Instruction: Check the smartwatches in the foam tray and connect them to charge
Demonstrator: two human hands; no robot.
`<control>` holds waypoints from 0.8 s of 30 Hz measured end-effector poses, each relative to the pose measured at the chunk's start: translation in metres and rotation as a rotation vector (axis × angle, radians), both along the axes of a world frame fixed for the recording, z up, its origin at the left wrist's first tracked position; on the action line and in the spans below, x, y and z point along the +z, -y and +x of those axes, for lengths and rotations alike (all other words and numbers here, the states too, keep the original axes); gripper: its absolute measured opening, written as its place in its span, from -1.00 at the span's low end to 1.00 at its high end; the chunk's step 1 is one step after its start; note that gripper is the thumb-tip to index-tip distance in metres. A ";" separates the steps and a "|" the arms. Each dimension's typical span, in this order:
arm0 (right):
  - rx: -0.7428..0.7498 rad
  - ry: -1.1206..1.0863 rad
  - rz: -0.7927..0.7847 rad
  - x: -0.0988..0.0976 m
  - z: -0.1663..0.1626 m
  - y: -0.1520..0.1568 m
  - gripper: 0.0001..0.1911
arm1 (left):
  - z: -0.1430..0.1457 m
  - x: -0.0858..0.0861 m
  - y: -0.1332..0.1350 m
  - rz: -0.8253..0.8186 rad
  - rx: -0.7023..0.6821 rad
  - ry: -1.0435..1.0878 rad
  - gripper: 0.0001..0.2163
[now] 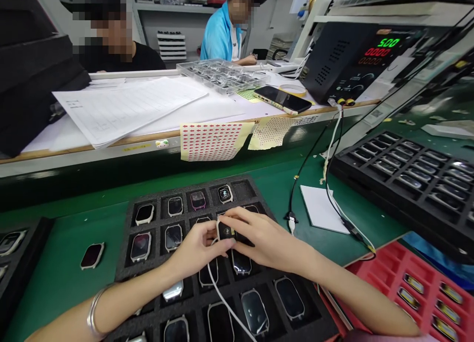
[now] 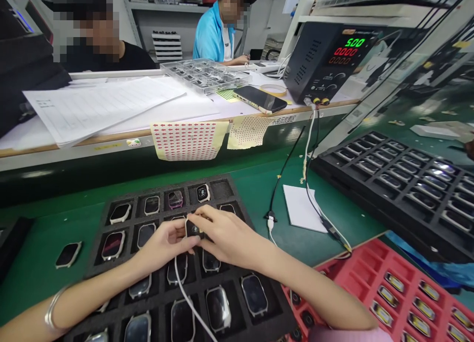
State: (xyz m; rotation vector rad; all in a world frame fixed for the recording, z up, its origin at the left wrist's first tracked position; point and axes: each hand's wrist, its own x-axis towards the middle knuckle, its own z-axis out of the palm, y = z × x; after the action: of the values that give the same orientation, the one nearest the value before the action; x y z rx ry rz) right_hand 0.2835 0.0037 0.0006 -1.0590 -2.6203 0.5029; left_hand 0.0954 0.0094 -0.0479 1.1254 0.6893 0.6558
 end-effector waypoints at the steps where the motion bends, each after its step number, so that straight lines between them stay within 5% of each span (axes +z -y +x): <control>1: -0.012 -0.006 0.038 -0.004 -0.002 0.002 -0.59 | 0.000 -0.001 0.000 0.003 0.024 -0.033 -0.77; 6: -0.038 -0.176 0.012 -0.024 -0.004 0.006 -0.62 | -0.003 -0.001 -0.002 0.010 0.036 -0.125 -0.76; 11: 0.033 -0.583 -0.303 -0.028 0.004 0.001 -0.50 | -0.007 0.010 -0.002 -0.096 -0.034 -0.066 -0.78; 15: 0.147 -0.866 -0.585 -0.029 0.005 -0.003 -0.60 | -0.009 0.015 -0.001 -0.146 -0.144 0.036 -0.80; 24: 0.164 -1.013 -0.812 -0.033 -0.002 -0.007 -0.63 | -0.010 0.015 0.002 -0.180 -0.214 0.028 -0.81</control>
State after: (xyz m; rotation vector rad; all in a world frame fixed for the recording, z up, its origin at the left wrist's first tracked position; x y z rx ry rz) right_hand 0.2817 0.0106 -0.0323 -0.4855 -1.5722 1.6884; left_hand 0.0849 0.0075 -0.0326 1.0048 0.5823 0.4178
